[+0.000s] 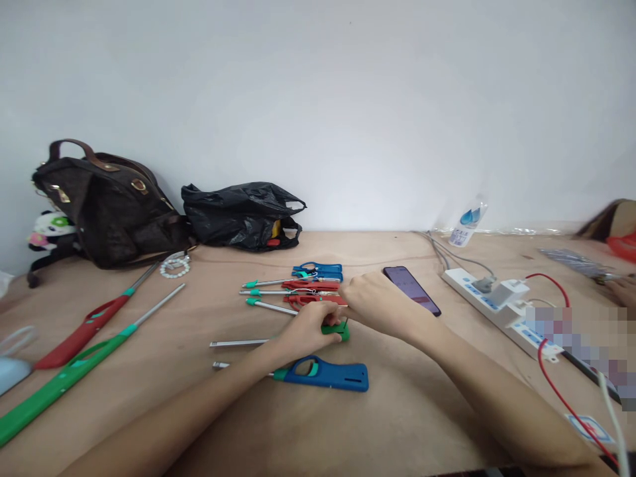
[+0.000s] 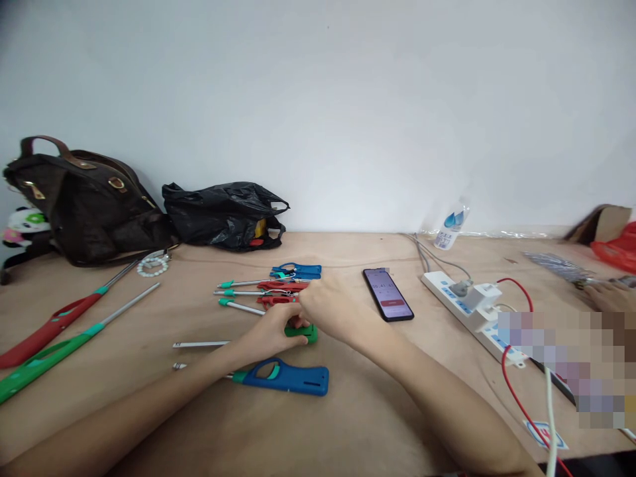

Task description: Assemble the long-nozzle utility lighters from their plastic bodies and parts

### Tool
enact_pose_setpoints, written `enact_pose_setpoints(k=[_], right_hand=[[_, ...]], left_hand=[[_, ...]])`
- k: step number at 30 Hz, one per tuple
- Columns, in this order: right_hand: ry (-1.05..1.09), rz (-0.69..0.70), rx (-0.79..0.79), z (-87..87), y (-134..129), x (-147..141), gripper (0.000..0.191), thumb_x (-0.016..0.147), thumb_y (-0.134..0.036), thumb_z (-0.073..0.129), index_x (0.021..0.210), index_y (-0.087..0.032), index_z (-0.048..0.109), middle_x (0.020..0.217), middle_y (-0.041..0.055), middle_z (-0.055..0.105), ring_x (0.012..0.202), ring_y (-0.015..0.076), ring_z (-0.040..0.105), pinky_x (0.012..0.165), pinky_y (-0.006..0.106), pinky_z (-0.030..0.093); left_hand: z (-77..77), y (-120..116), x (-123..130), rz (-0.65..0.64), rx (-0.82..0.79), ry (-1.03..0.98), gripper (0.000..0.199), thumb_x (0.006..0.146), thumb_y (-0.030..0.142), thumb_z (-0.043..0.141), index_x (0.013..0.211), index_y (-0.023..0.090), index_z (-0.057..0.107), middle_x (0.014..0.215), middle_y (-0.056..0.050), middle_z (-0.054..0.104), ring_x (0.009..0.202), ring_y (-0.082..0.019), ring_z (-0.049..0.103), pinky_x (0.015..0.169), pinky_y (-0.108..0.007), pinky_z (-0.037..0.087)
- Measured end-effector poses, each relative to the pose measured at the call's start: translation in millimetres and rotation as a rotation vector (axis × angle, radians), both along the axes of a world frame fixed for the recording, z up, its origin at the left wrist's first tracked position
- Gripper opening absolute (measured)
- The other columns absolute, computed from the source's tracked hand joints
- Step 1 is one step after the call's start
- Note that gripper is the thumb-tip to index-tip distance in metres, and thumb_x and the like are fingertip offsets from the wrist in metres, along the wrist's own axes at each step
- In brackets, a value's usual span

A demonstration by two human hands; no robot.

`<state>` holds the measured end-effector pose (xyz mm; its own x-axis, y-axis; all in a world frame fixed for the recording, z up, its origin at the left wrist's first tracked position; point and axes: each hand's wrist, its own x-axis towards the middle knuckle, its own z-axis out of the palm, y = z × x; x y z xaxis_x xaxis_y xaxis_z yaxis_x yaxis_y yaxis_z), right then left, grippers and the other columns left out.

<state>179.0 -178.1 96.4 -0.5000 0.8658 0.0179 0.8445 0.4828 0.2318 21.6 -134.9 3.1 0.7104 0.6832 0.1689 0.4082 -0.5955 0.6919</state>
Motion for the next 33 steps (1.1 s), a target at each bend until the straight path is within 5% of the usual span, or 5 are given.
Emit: enact_pose_setpoints(k=[7,15,33], right_hand=[[0.118,0.133,-0.182,4.9,-3,8,0.017,0.081,-0.008,0.052,0.096,-0.013,0.059,0.09,0.0079,0.068,0.079,0.0188,0.063,0.056,0.025,0.032],[0.194,0.062,-0.204,1.4,16,17,0.002,0.08,-0.017,0.058,0.079,-0.016,0.06,0.074,0.005,0.064,0.069,0.0164,0.056,0.052,0.025,0.025],[0.062,-0.138,-0.065,-0.3,1,-5,0.024,0.093,-0.025,0.047,0.083,-0.012,0.064,0.085,0.015,0.068,0.075,0.0229,0.065,0.059,0.027,0.039]], left_hand=[[-0.5,0,0,0.009,0.004,0.008,0.016,0.063,0.012,0.062,0.072,0.017,0.05,0.069,0.004,0.051,0.065,-0.013,0.048,0.057,-0.023,0.031],[-2.3,1,0,-0.017,0.01,-0.016,0.02,0.065,0.013,0.064,0.071,0.018,0.046,0.07,0.005,0.049,0.065,-0.013,0.047,0.058,-0.022,0.032],[-3.9,0,-1,0.002,0.021,0.021,0.015,0.066,0.016,0.062,0.073,0.018,0.049,0.073,0.002,0.054,0.069,-0.015,0.052,0.061,-0.024,0.034]])
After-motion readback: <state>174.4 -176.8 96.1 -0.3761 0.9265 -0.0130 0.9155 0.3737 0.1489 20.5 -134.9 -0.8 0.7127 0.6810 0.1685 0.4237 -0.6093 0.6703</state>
